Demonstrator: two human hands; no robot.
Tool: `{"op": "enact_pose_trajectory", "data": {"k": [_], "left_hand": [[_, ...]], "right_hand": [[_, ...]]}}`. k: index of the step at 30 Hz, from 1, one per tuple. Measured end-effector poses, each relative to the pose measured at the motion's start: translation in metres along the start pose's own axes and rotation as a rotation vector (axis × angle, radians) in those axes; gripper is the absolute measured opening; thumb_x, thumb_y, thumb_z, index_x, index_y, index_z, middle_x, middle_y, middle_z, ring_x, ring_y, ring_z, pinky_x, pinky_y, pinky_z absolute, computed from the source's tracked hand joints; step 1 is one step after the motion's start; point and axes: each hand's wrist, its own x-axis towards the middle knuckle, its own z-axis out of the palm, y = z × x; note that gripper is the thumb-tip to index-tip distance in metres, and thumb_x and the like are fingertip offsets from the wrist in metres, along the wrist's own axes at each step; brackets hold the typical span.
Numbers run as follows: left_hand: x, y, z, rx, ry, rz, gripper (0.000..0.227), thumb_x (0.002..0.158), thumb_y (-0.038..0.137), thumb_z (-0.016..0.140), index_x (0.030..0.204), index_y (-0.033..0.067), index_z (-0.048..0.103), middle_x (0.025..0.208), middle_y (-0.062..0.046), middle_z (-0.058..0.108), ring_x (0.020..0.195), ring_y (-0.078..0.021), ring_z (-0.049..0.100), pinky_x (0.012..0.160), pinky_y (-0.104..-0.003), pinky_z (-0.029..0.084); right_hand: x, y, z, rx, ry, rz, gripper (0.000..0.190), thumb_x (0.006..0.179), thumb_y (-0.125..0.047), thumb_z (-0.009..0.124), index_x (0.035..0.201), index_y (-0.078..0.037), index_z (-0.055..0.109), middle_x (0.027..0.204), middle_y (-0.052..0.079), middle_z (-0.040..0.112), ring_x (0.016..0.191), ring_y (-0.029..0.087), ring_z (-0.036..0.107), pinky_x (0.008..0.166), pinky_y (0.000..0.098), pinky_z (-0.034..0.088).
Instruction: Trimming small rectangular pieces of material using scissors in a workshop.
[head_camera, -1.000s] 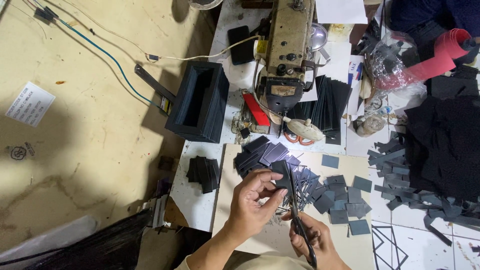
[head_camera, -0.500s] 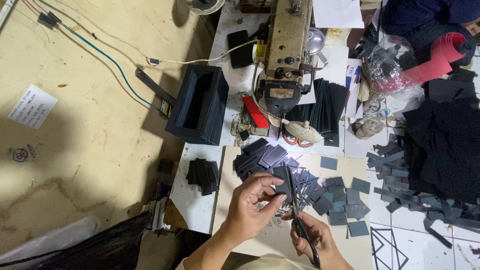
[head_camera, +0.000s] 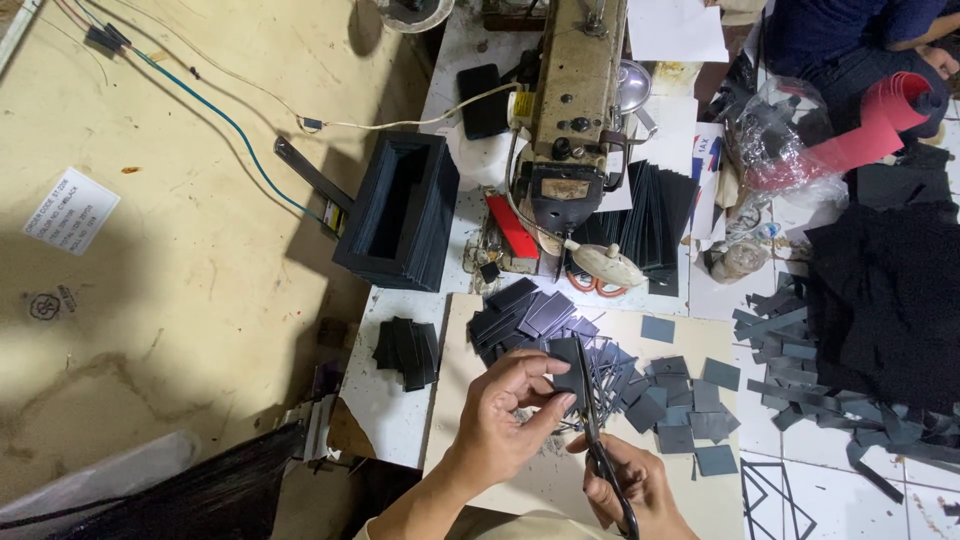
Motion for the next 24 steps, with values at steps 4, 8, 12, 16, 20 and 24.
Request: {"op": "enact_pose_trajectory", "data": {"k": [4, 8, 12, 16, 20, 24], "left_hand": [[0.000, -0.002, -0.002, 0.002, 0.001, 0.003, 0.034, 0.085, -0.012, 0.074, 0.116, -0.0062, 0.062, 0.109, -0.013, 0.064, 0.078, -0.0128, 0.064, 0.065, -0.023, 0.061], [-0.003, -0.002, -0.001, 0.012, -0.041, 0.015, 0.035, 0.084, -0.012, 0.075, 0.116, -0.0043, 0.062, 0.112, -0.013, 0.062, 0.079, -0.0147, 0.064, 0.069, -0.024, 0.064], [-0.004, -0.004, 0.001, 0.013, -0.048, 0.018, 0.038, 0.084, -0.013, 0.075, 0.118, -0.0041, 0.061, 0.109, -0.013, 0.061, 0.078, -0.0145, 0.065, 0.067, -0.023, 0.064], [-0.004, -0.002, 0.002, 0.026, -0.045, 0.010, 0.037, 0.084, -0.012, 0.075, 0.117, -0.0054, 0.061, 0.111, -0.014, 0.062, 0.078, -0.0151, 0.067, 0.069, -0.023, 0.064], [-0.004, 0.001, 0.002, 0.040, -0.047, -0.009, 0.035, 0.084, -0.012, 0.075, 0.116, -0.0061, 0.061, 0.110, -0.014, 0.062, 0.077, -0.0152, 0.068, 0.067, -0.023, 0.064], [-0.005, 0.001, 0.001, 0.020, -0.049, -0.006, 0.034, 0.084, -0.012, 0.075, 0.116, -0.0065, 0.062, 0.112, -0.012, 0.060, 0.078, -0.0133, 0.064, 0.067, -0.022, 0.062]], "right_hand": [[0.002, 0.003, -0.006, 0.001, -0.015, 0.022, 0.054, 0.072, -0.026, 0.090, 0.107, 0.013, 0.077, 0.048, 0.009, 0.065, 0.030, 0.016, 0.052, 0.031, 0.0256, 0.031], [0.005, 0.001, -0.008, 0.074, -0.071, 0.097, 0.070, 0.071, -0.035, 0.089, 0.121, 0.011, 0.073, 0.060, 0.009, 0.064, 0.048, 0.018, 0.058, 0.043, 0.0286, 0.043], [0.005, -0.005, -0.006, 0.076, -0.073, 0.083, 0.076, 0.072, -0.044, 0.087, 0.122, 0.011, 0.071, 0.064, 0.009, 0.062, 0.049, 0.017, 0.056, 0.043, 0.0281, 0.044], [0.003, -0.004, -0.005, 0.052, -0.054, 0.072, 0.064, 0.077, -0.037, 0.083, 0.118, 0.011, 0.073, 0.060, 0.010, 0.063, 0.043, 0.016, 0.055, 0.039, 0.0279, 0.043], [0.001, -0.004, -0.005, 0.055, -0.008, 0.100, 0.057, 0.075, -0.028, 0.086, 0.113, 0.013, 0.075, 0.054, 0.010, 0.063, 0.035, 0.016, 0.051, 0.034, 0.0267, 0.036], [0.000, -0.002, -0.005, 0.055, 0.004, 0.080, 0.050, 0.075, -0.020, 0.088, 0.109, 0.014, 0.075, 0.052, 0.011, 0.064, 0.032, 0.016, 0.051, 0.033, 0.0262, 0.034]]}}
